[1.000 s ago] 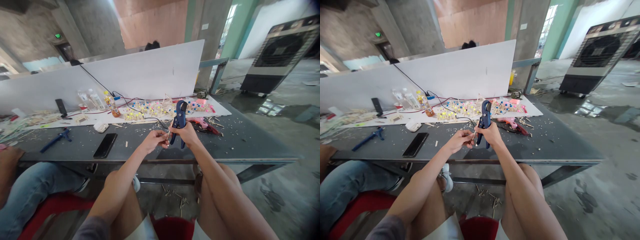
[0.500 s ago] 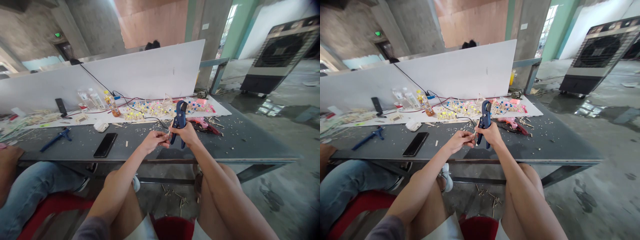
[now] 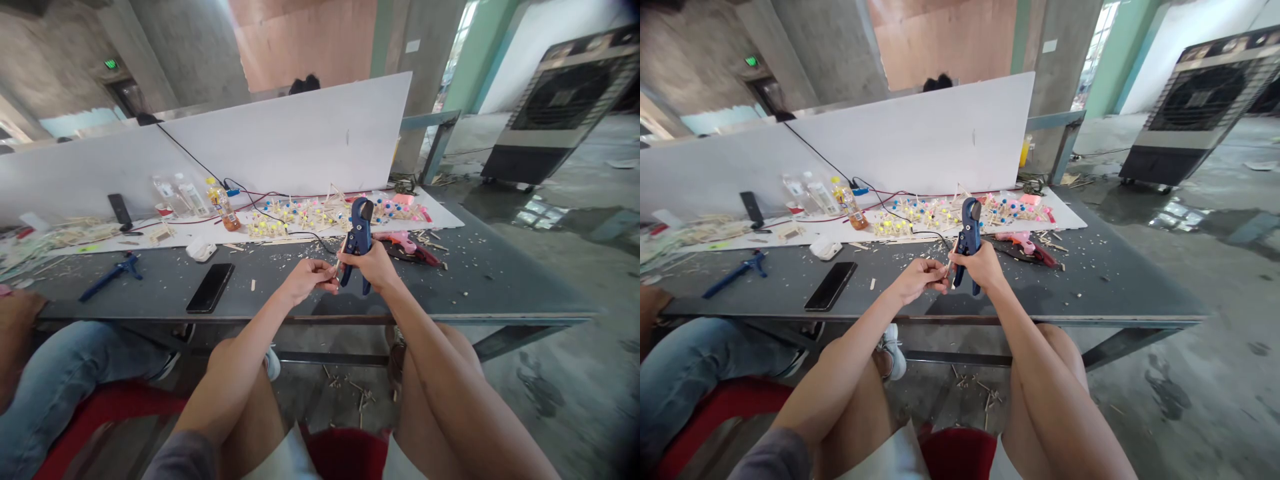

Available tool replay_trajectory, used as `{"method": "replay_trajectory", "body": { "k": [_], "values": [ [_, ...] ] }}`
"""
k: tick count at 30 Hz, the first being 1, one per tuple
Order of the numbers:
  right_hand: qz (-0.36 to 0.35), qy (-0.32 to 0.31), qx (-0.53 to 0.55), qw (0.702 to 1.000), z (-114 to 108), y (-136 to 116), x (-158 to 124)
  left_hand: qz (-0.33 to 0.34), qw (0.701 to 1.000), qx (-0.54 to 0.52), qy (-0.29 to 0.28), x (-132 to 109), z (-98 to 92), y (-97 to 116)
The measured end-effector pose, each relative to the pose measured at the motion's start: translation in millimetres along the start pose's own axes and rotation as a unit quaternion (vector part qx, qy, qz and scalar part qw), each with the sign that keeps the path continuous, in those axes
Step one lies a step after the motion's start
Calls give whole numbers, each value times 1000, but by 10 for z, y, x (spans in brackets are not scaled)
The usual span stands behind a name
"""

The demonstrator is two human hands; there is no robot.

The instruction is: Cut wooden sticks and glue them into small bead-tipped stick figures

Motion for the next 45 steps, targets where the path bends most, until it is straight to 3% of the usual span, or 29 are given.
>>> {"method": "replay_trajectory", "body": {
  "k": [15,20,23,27,31,37,45],
  "values": [
    [0,-1,-31,1000,4,28,-8,38,997,69,4,-46,13,99],
    [59,47,-144,987,-215,143,-87,87,991,84,49,-88,-183,236],
    [75,3,-279,957,-249,133,-171,106,986,96,82,-116,-317,299],
    [57,-66,-416,905,-160,67,-284,115,982,122,87,-152,-340,323],
    [48,-100,-434,894,-42,77,-349,115,981,134,82,-171,-299,325],
    [74,-110,-466,875,-47,131,-369,112,982,131,78,-186,-266,348],
    [47,-152,-494,855,56,32,-494,124,977,156,81,-274,-259,405]
  ]
}}
Point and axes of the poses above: each hand's wrist, its own x-axis towards the middle knuckle, its own z-axis out of the palm, y = z × x, the point moved 10 cm from there along x, towards the middle knuckle, and after that the axes turned 10 degrees about -z, right-handed, at the moved point
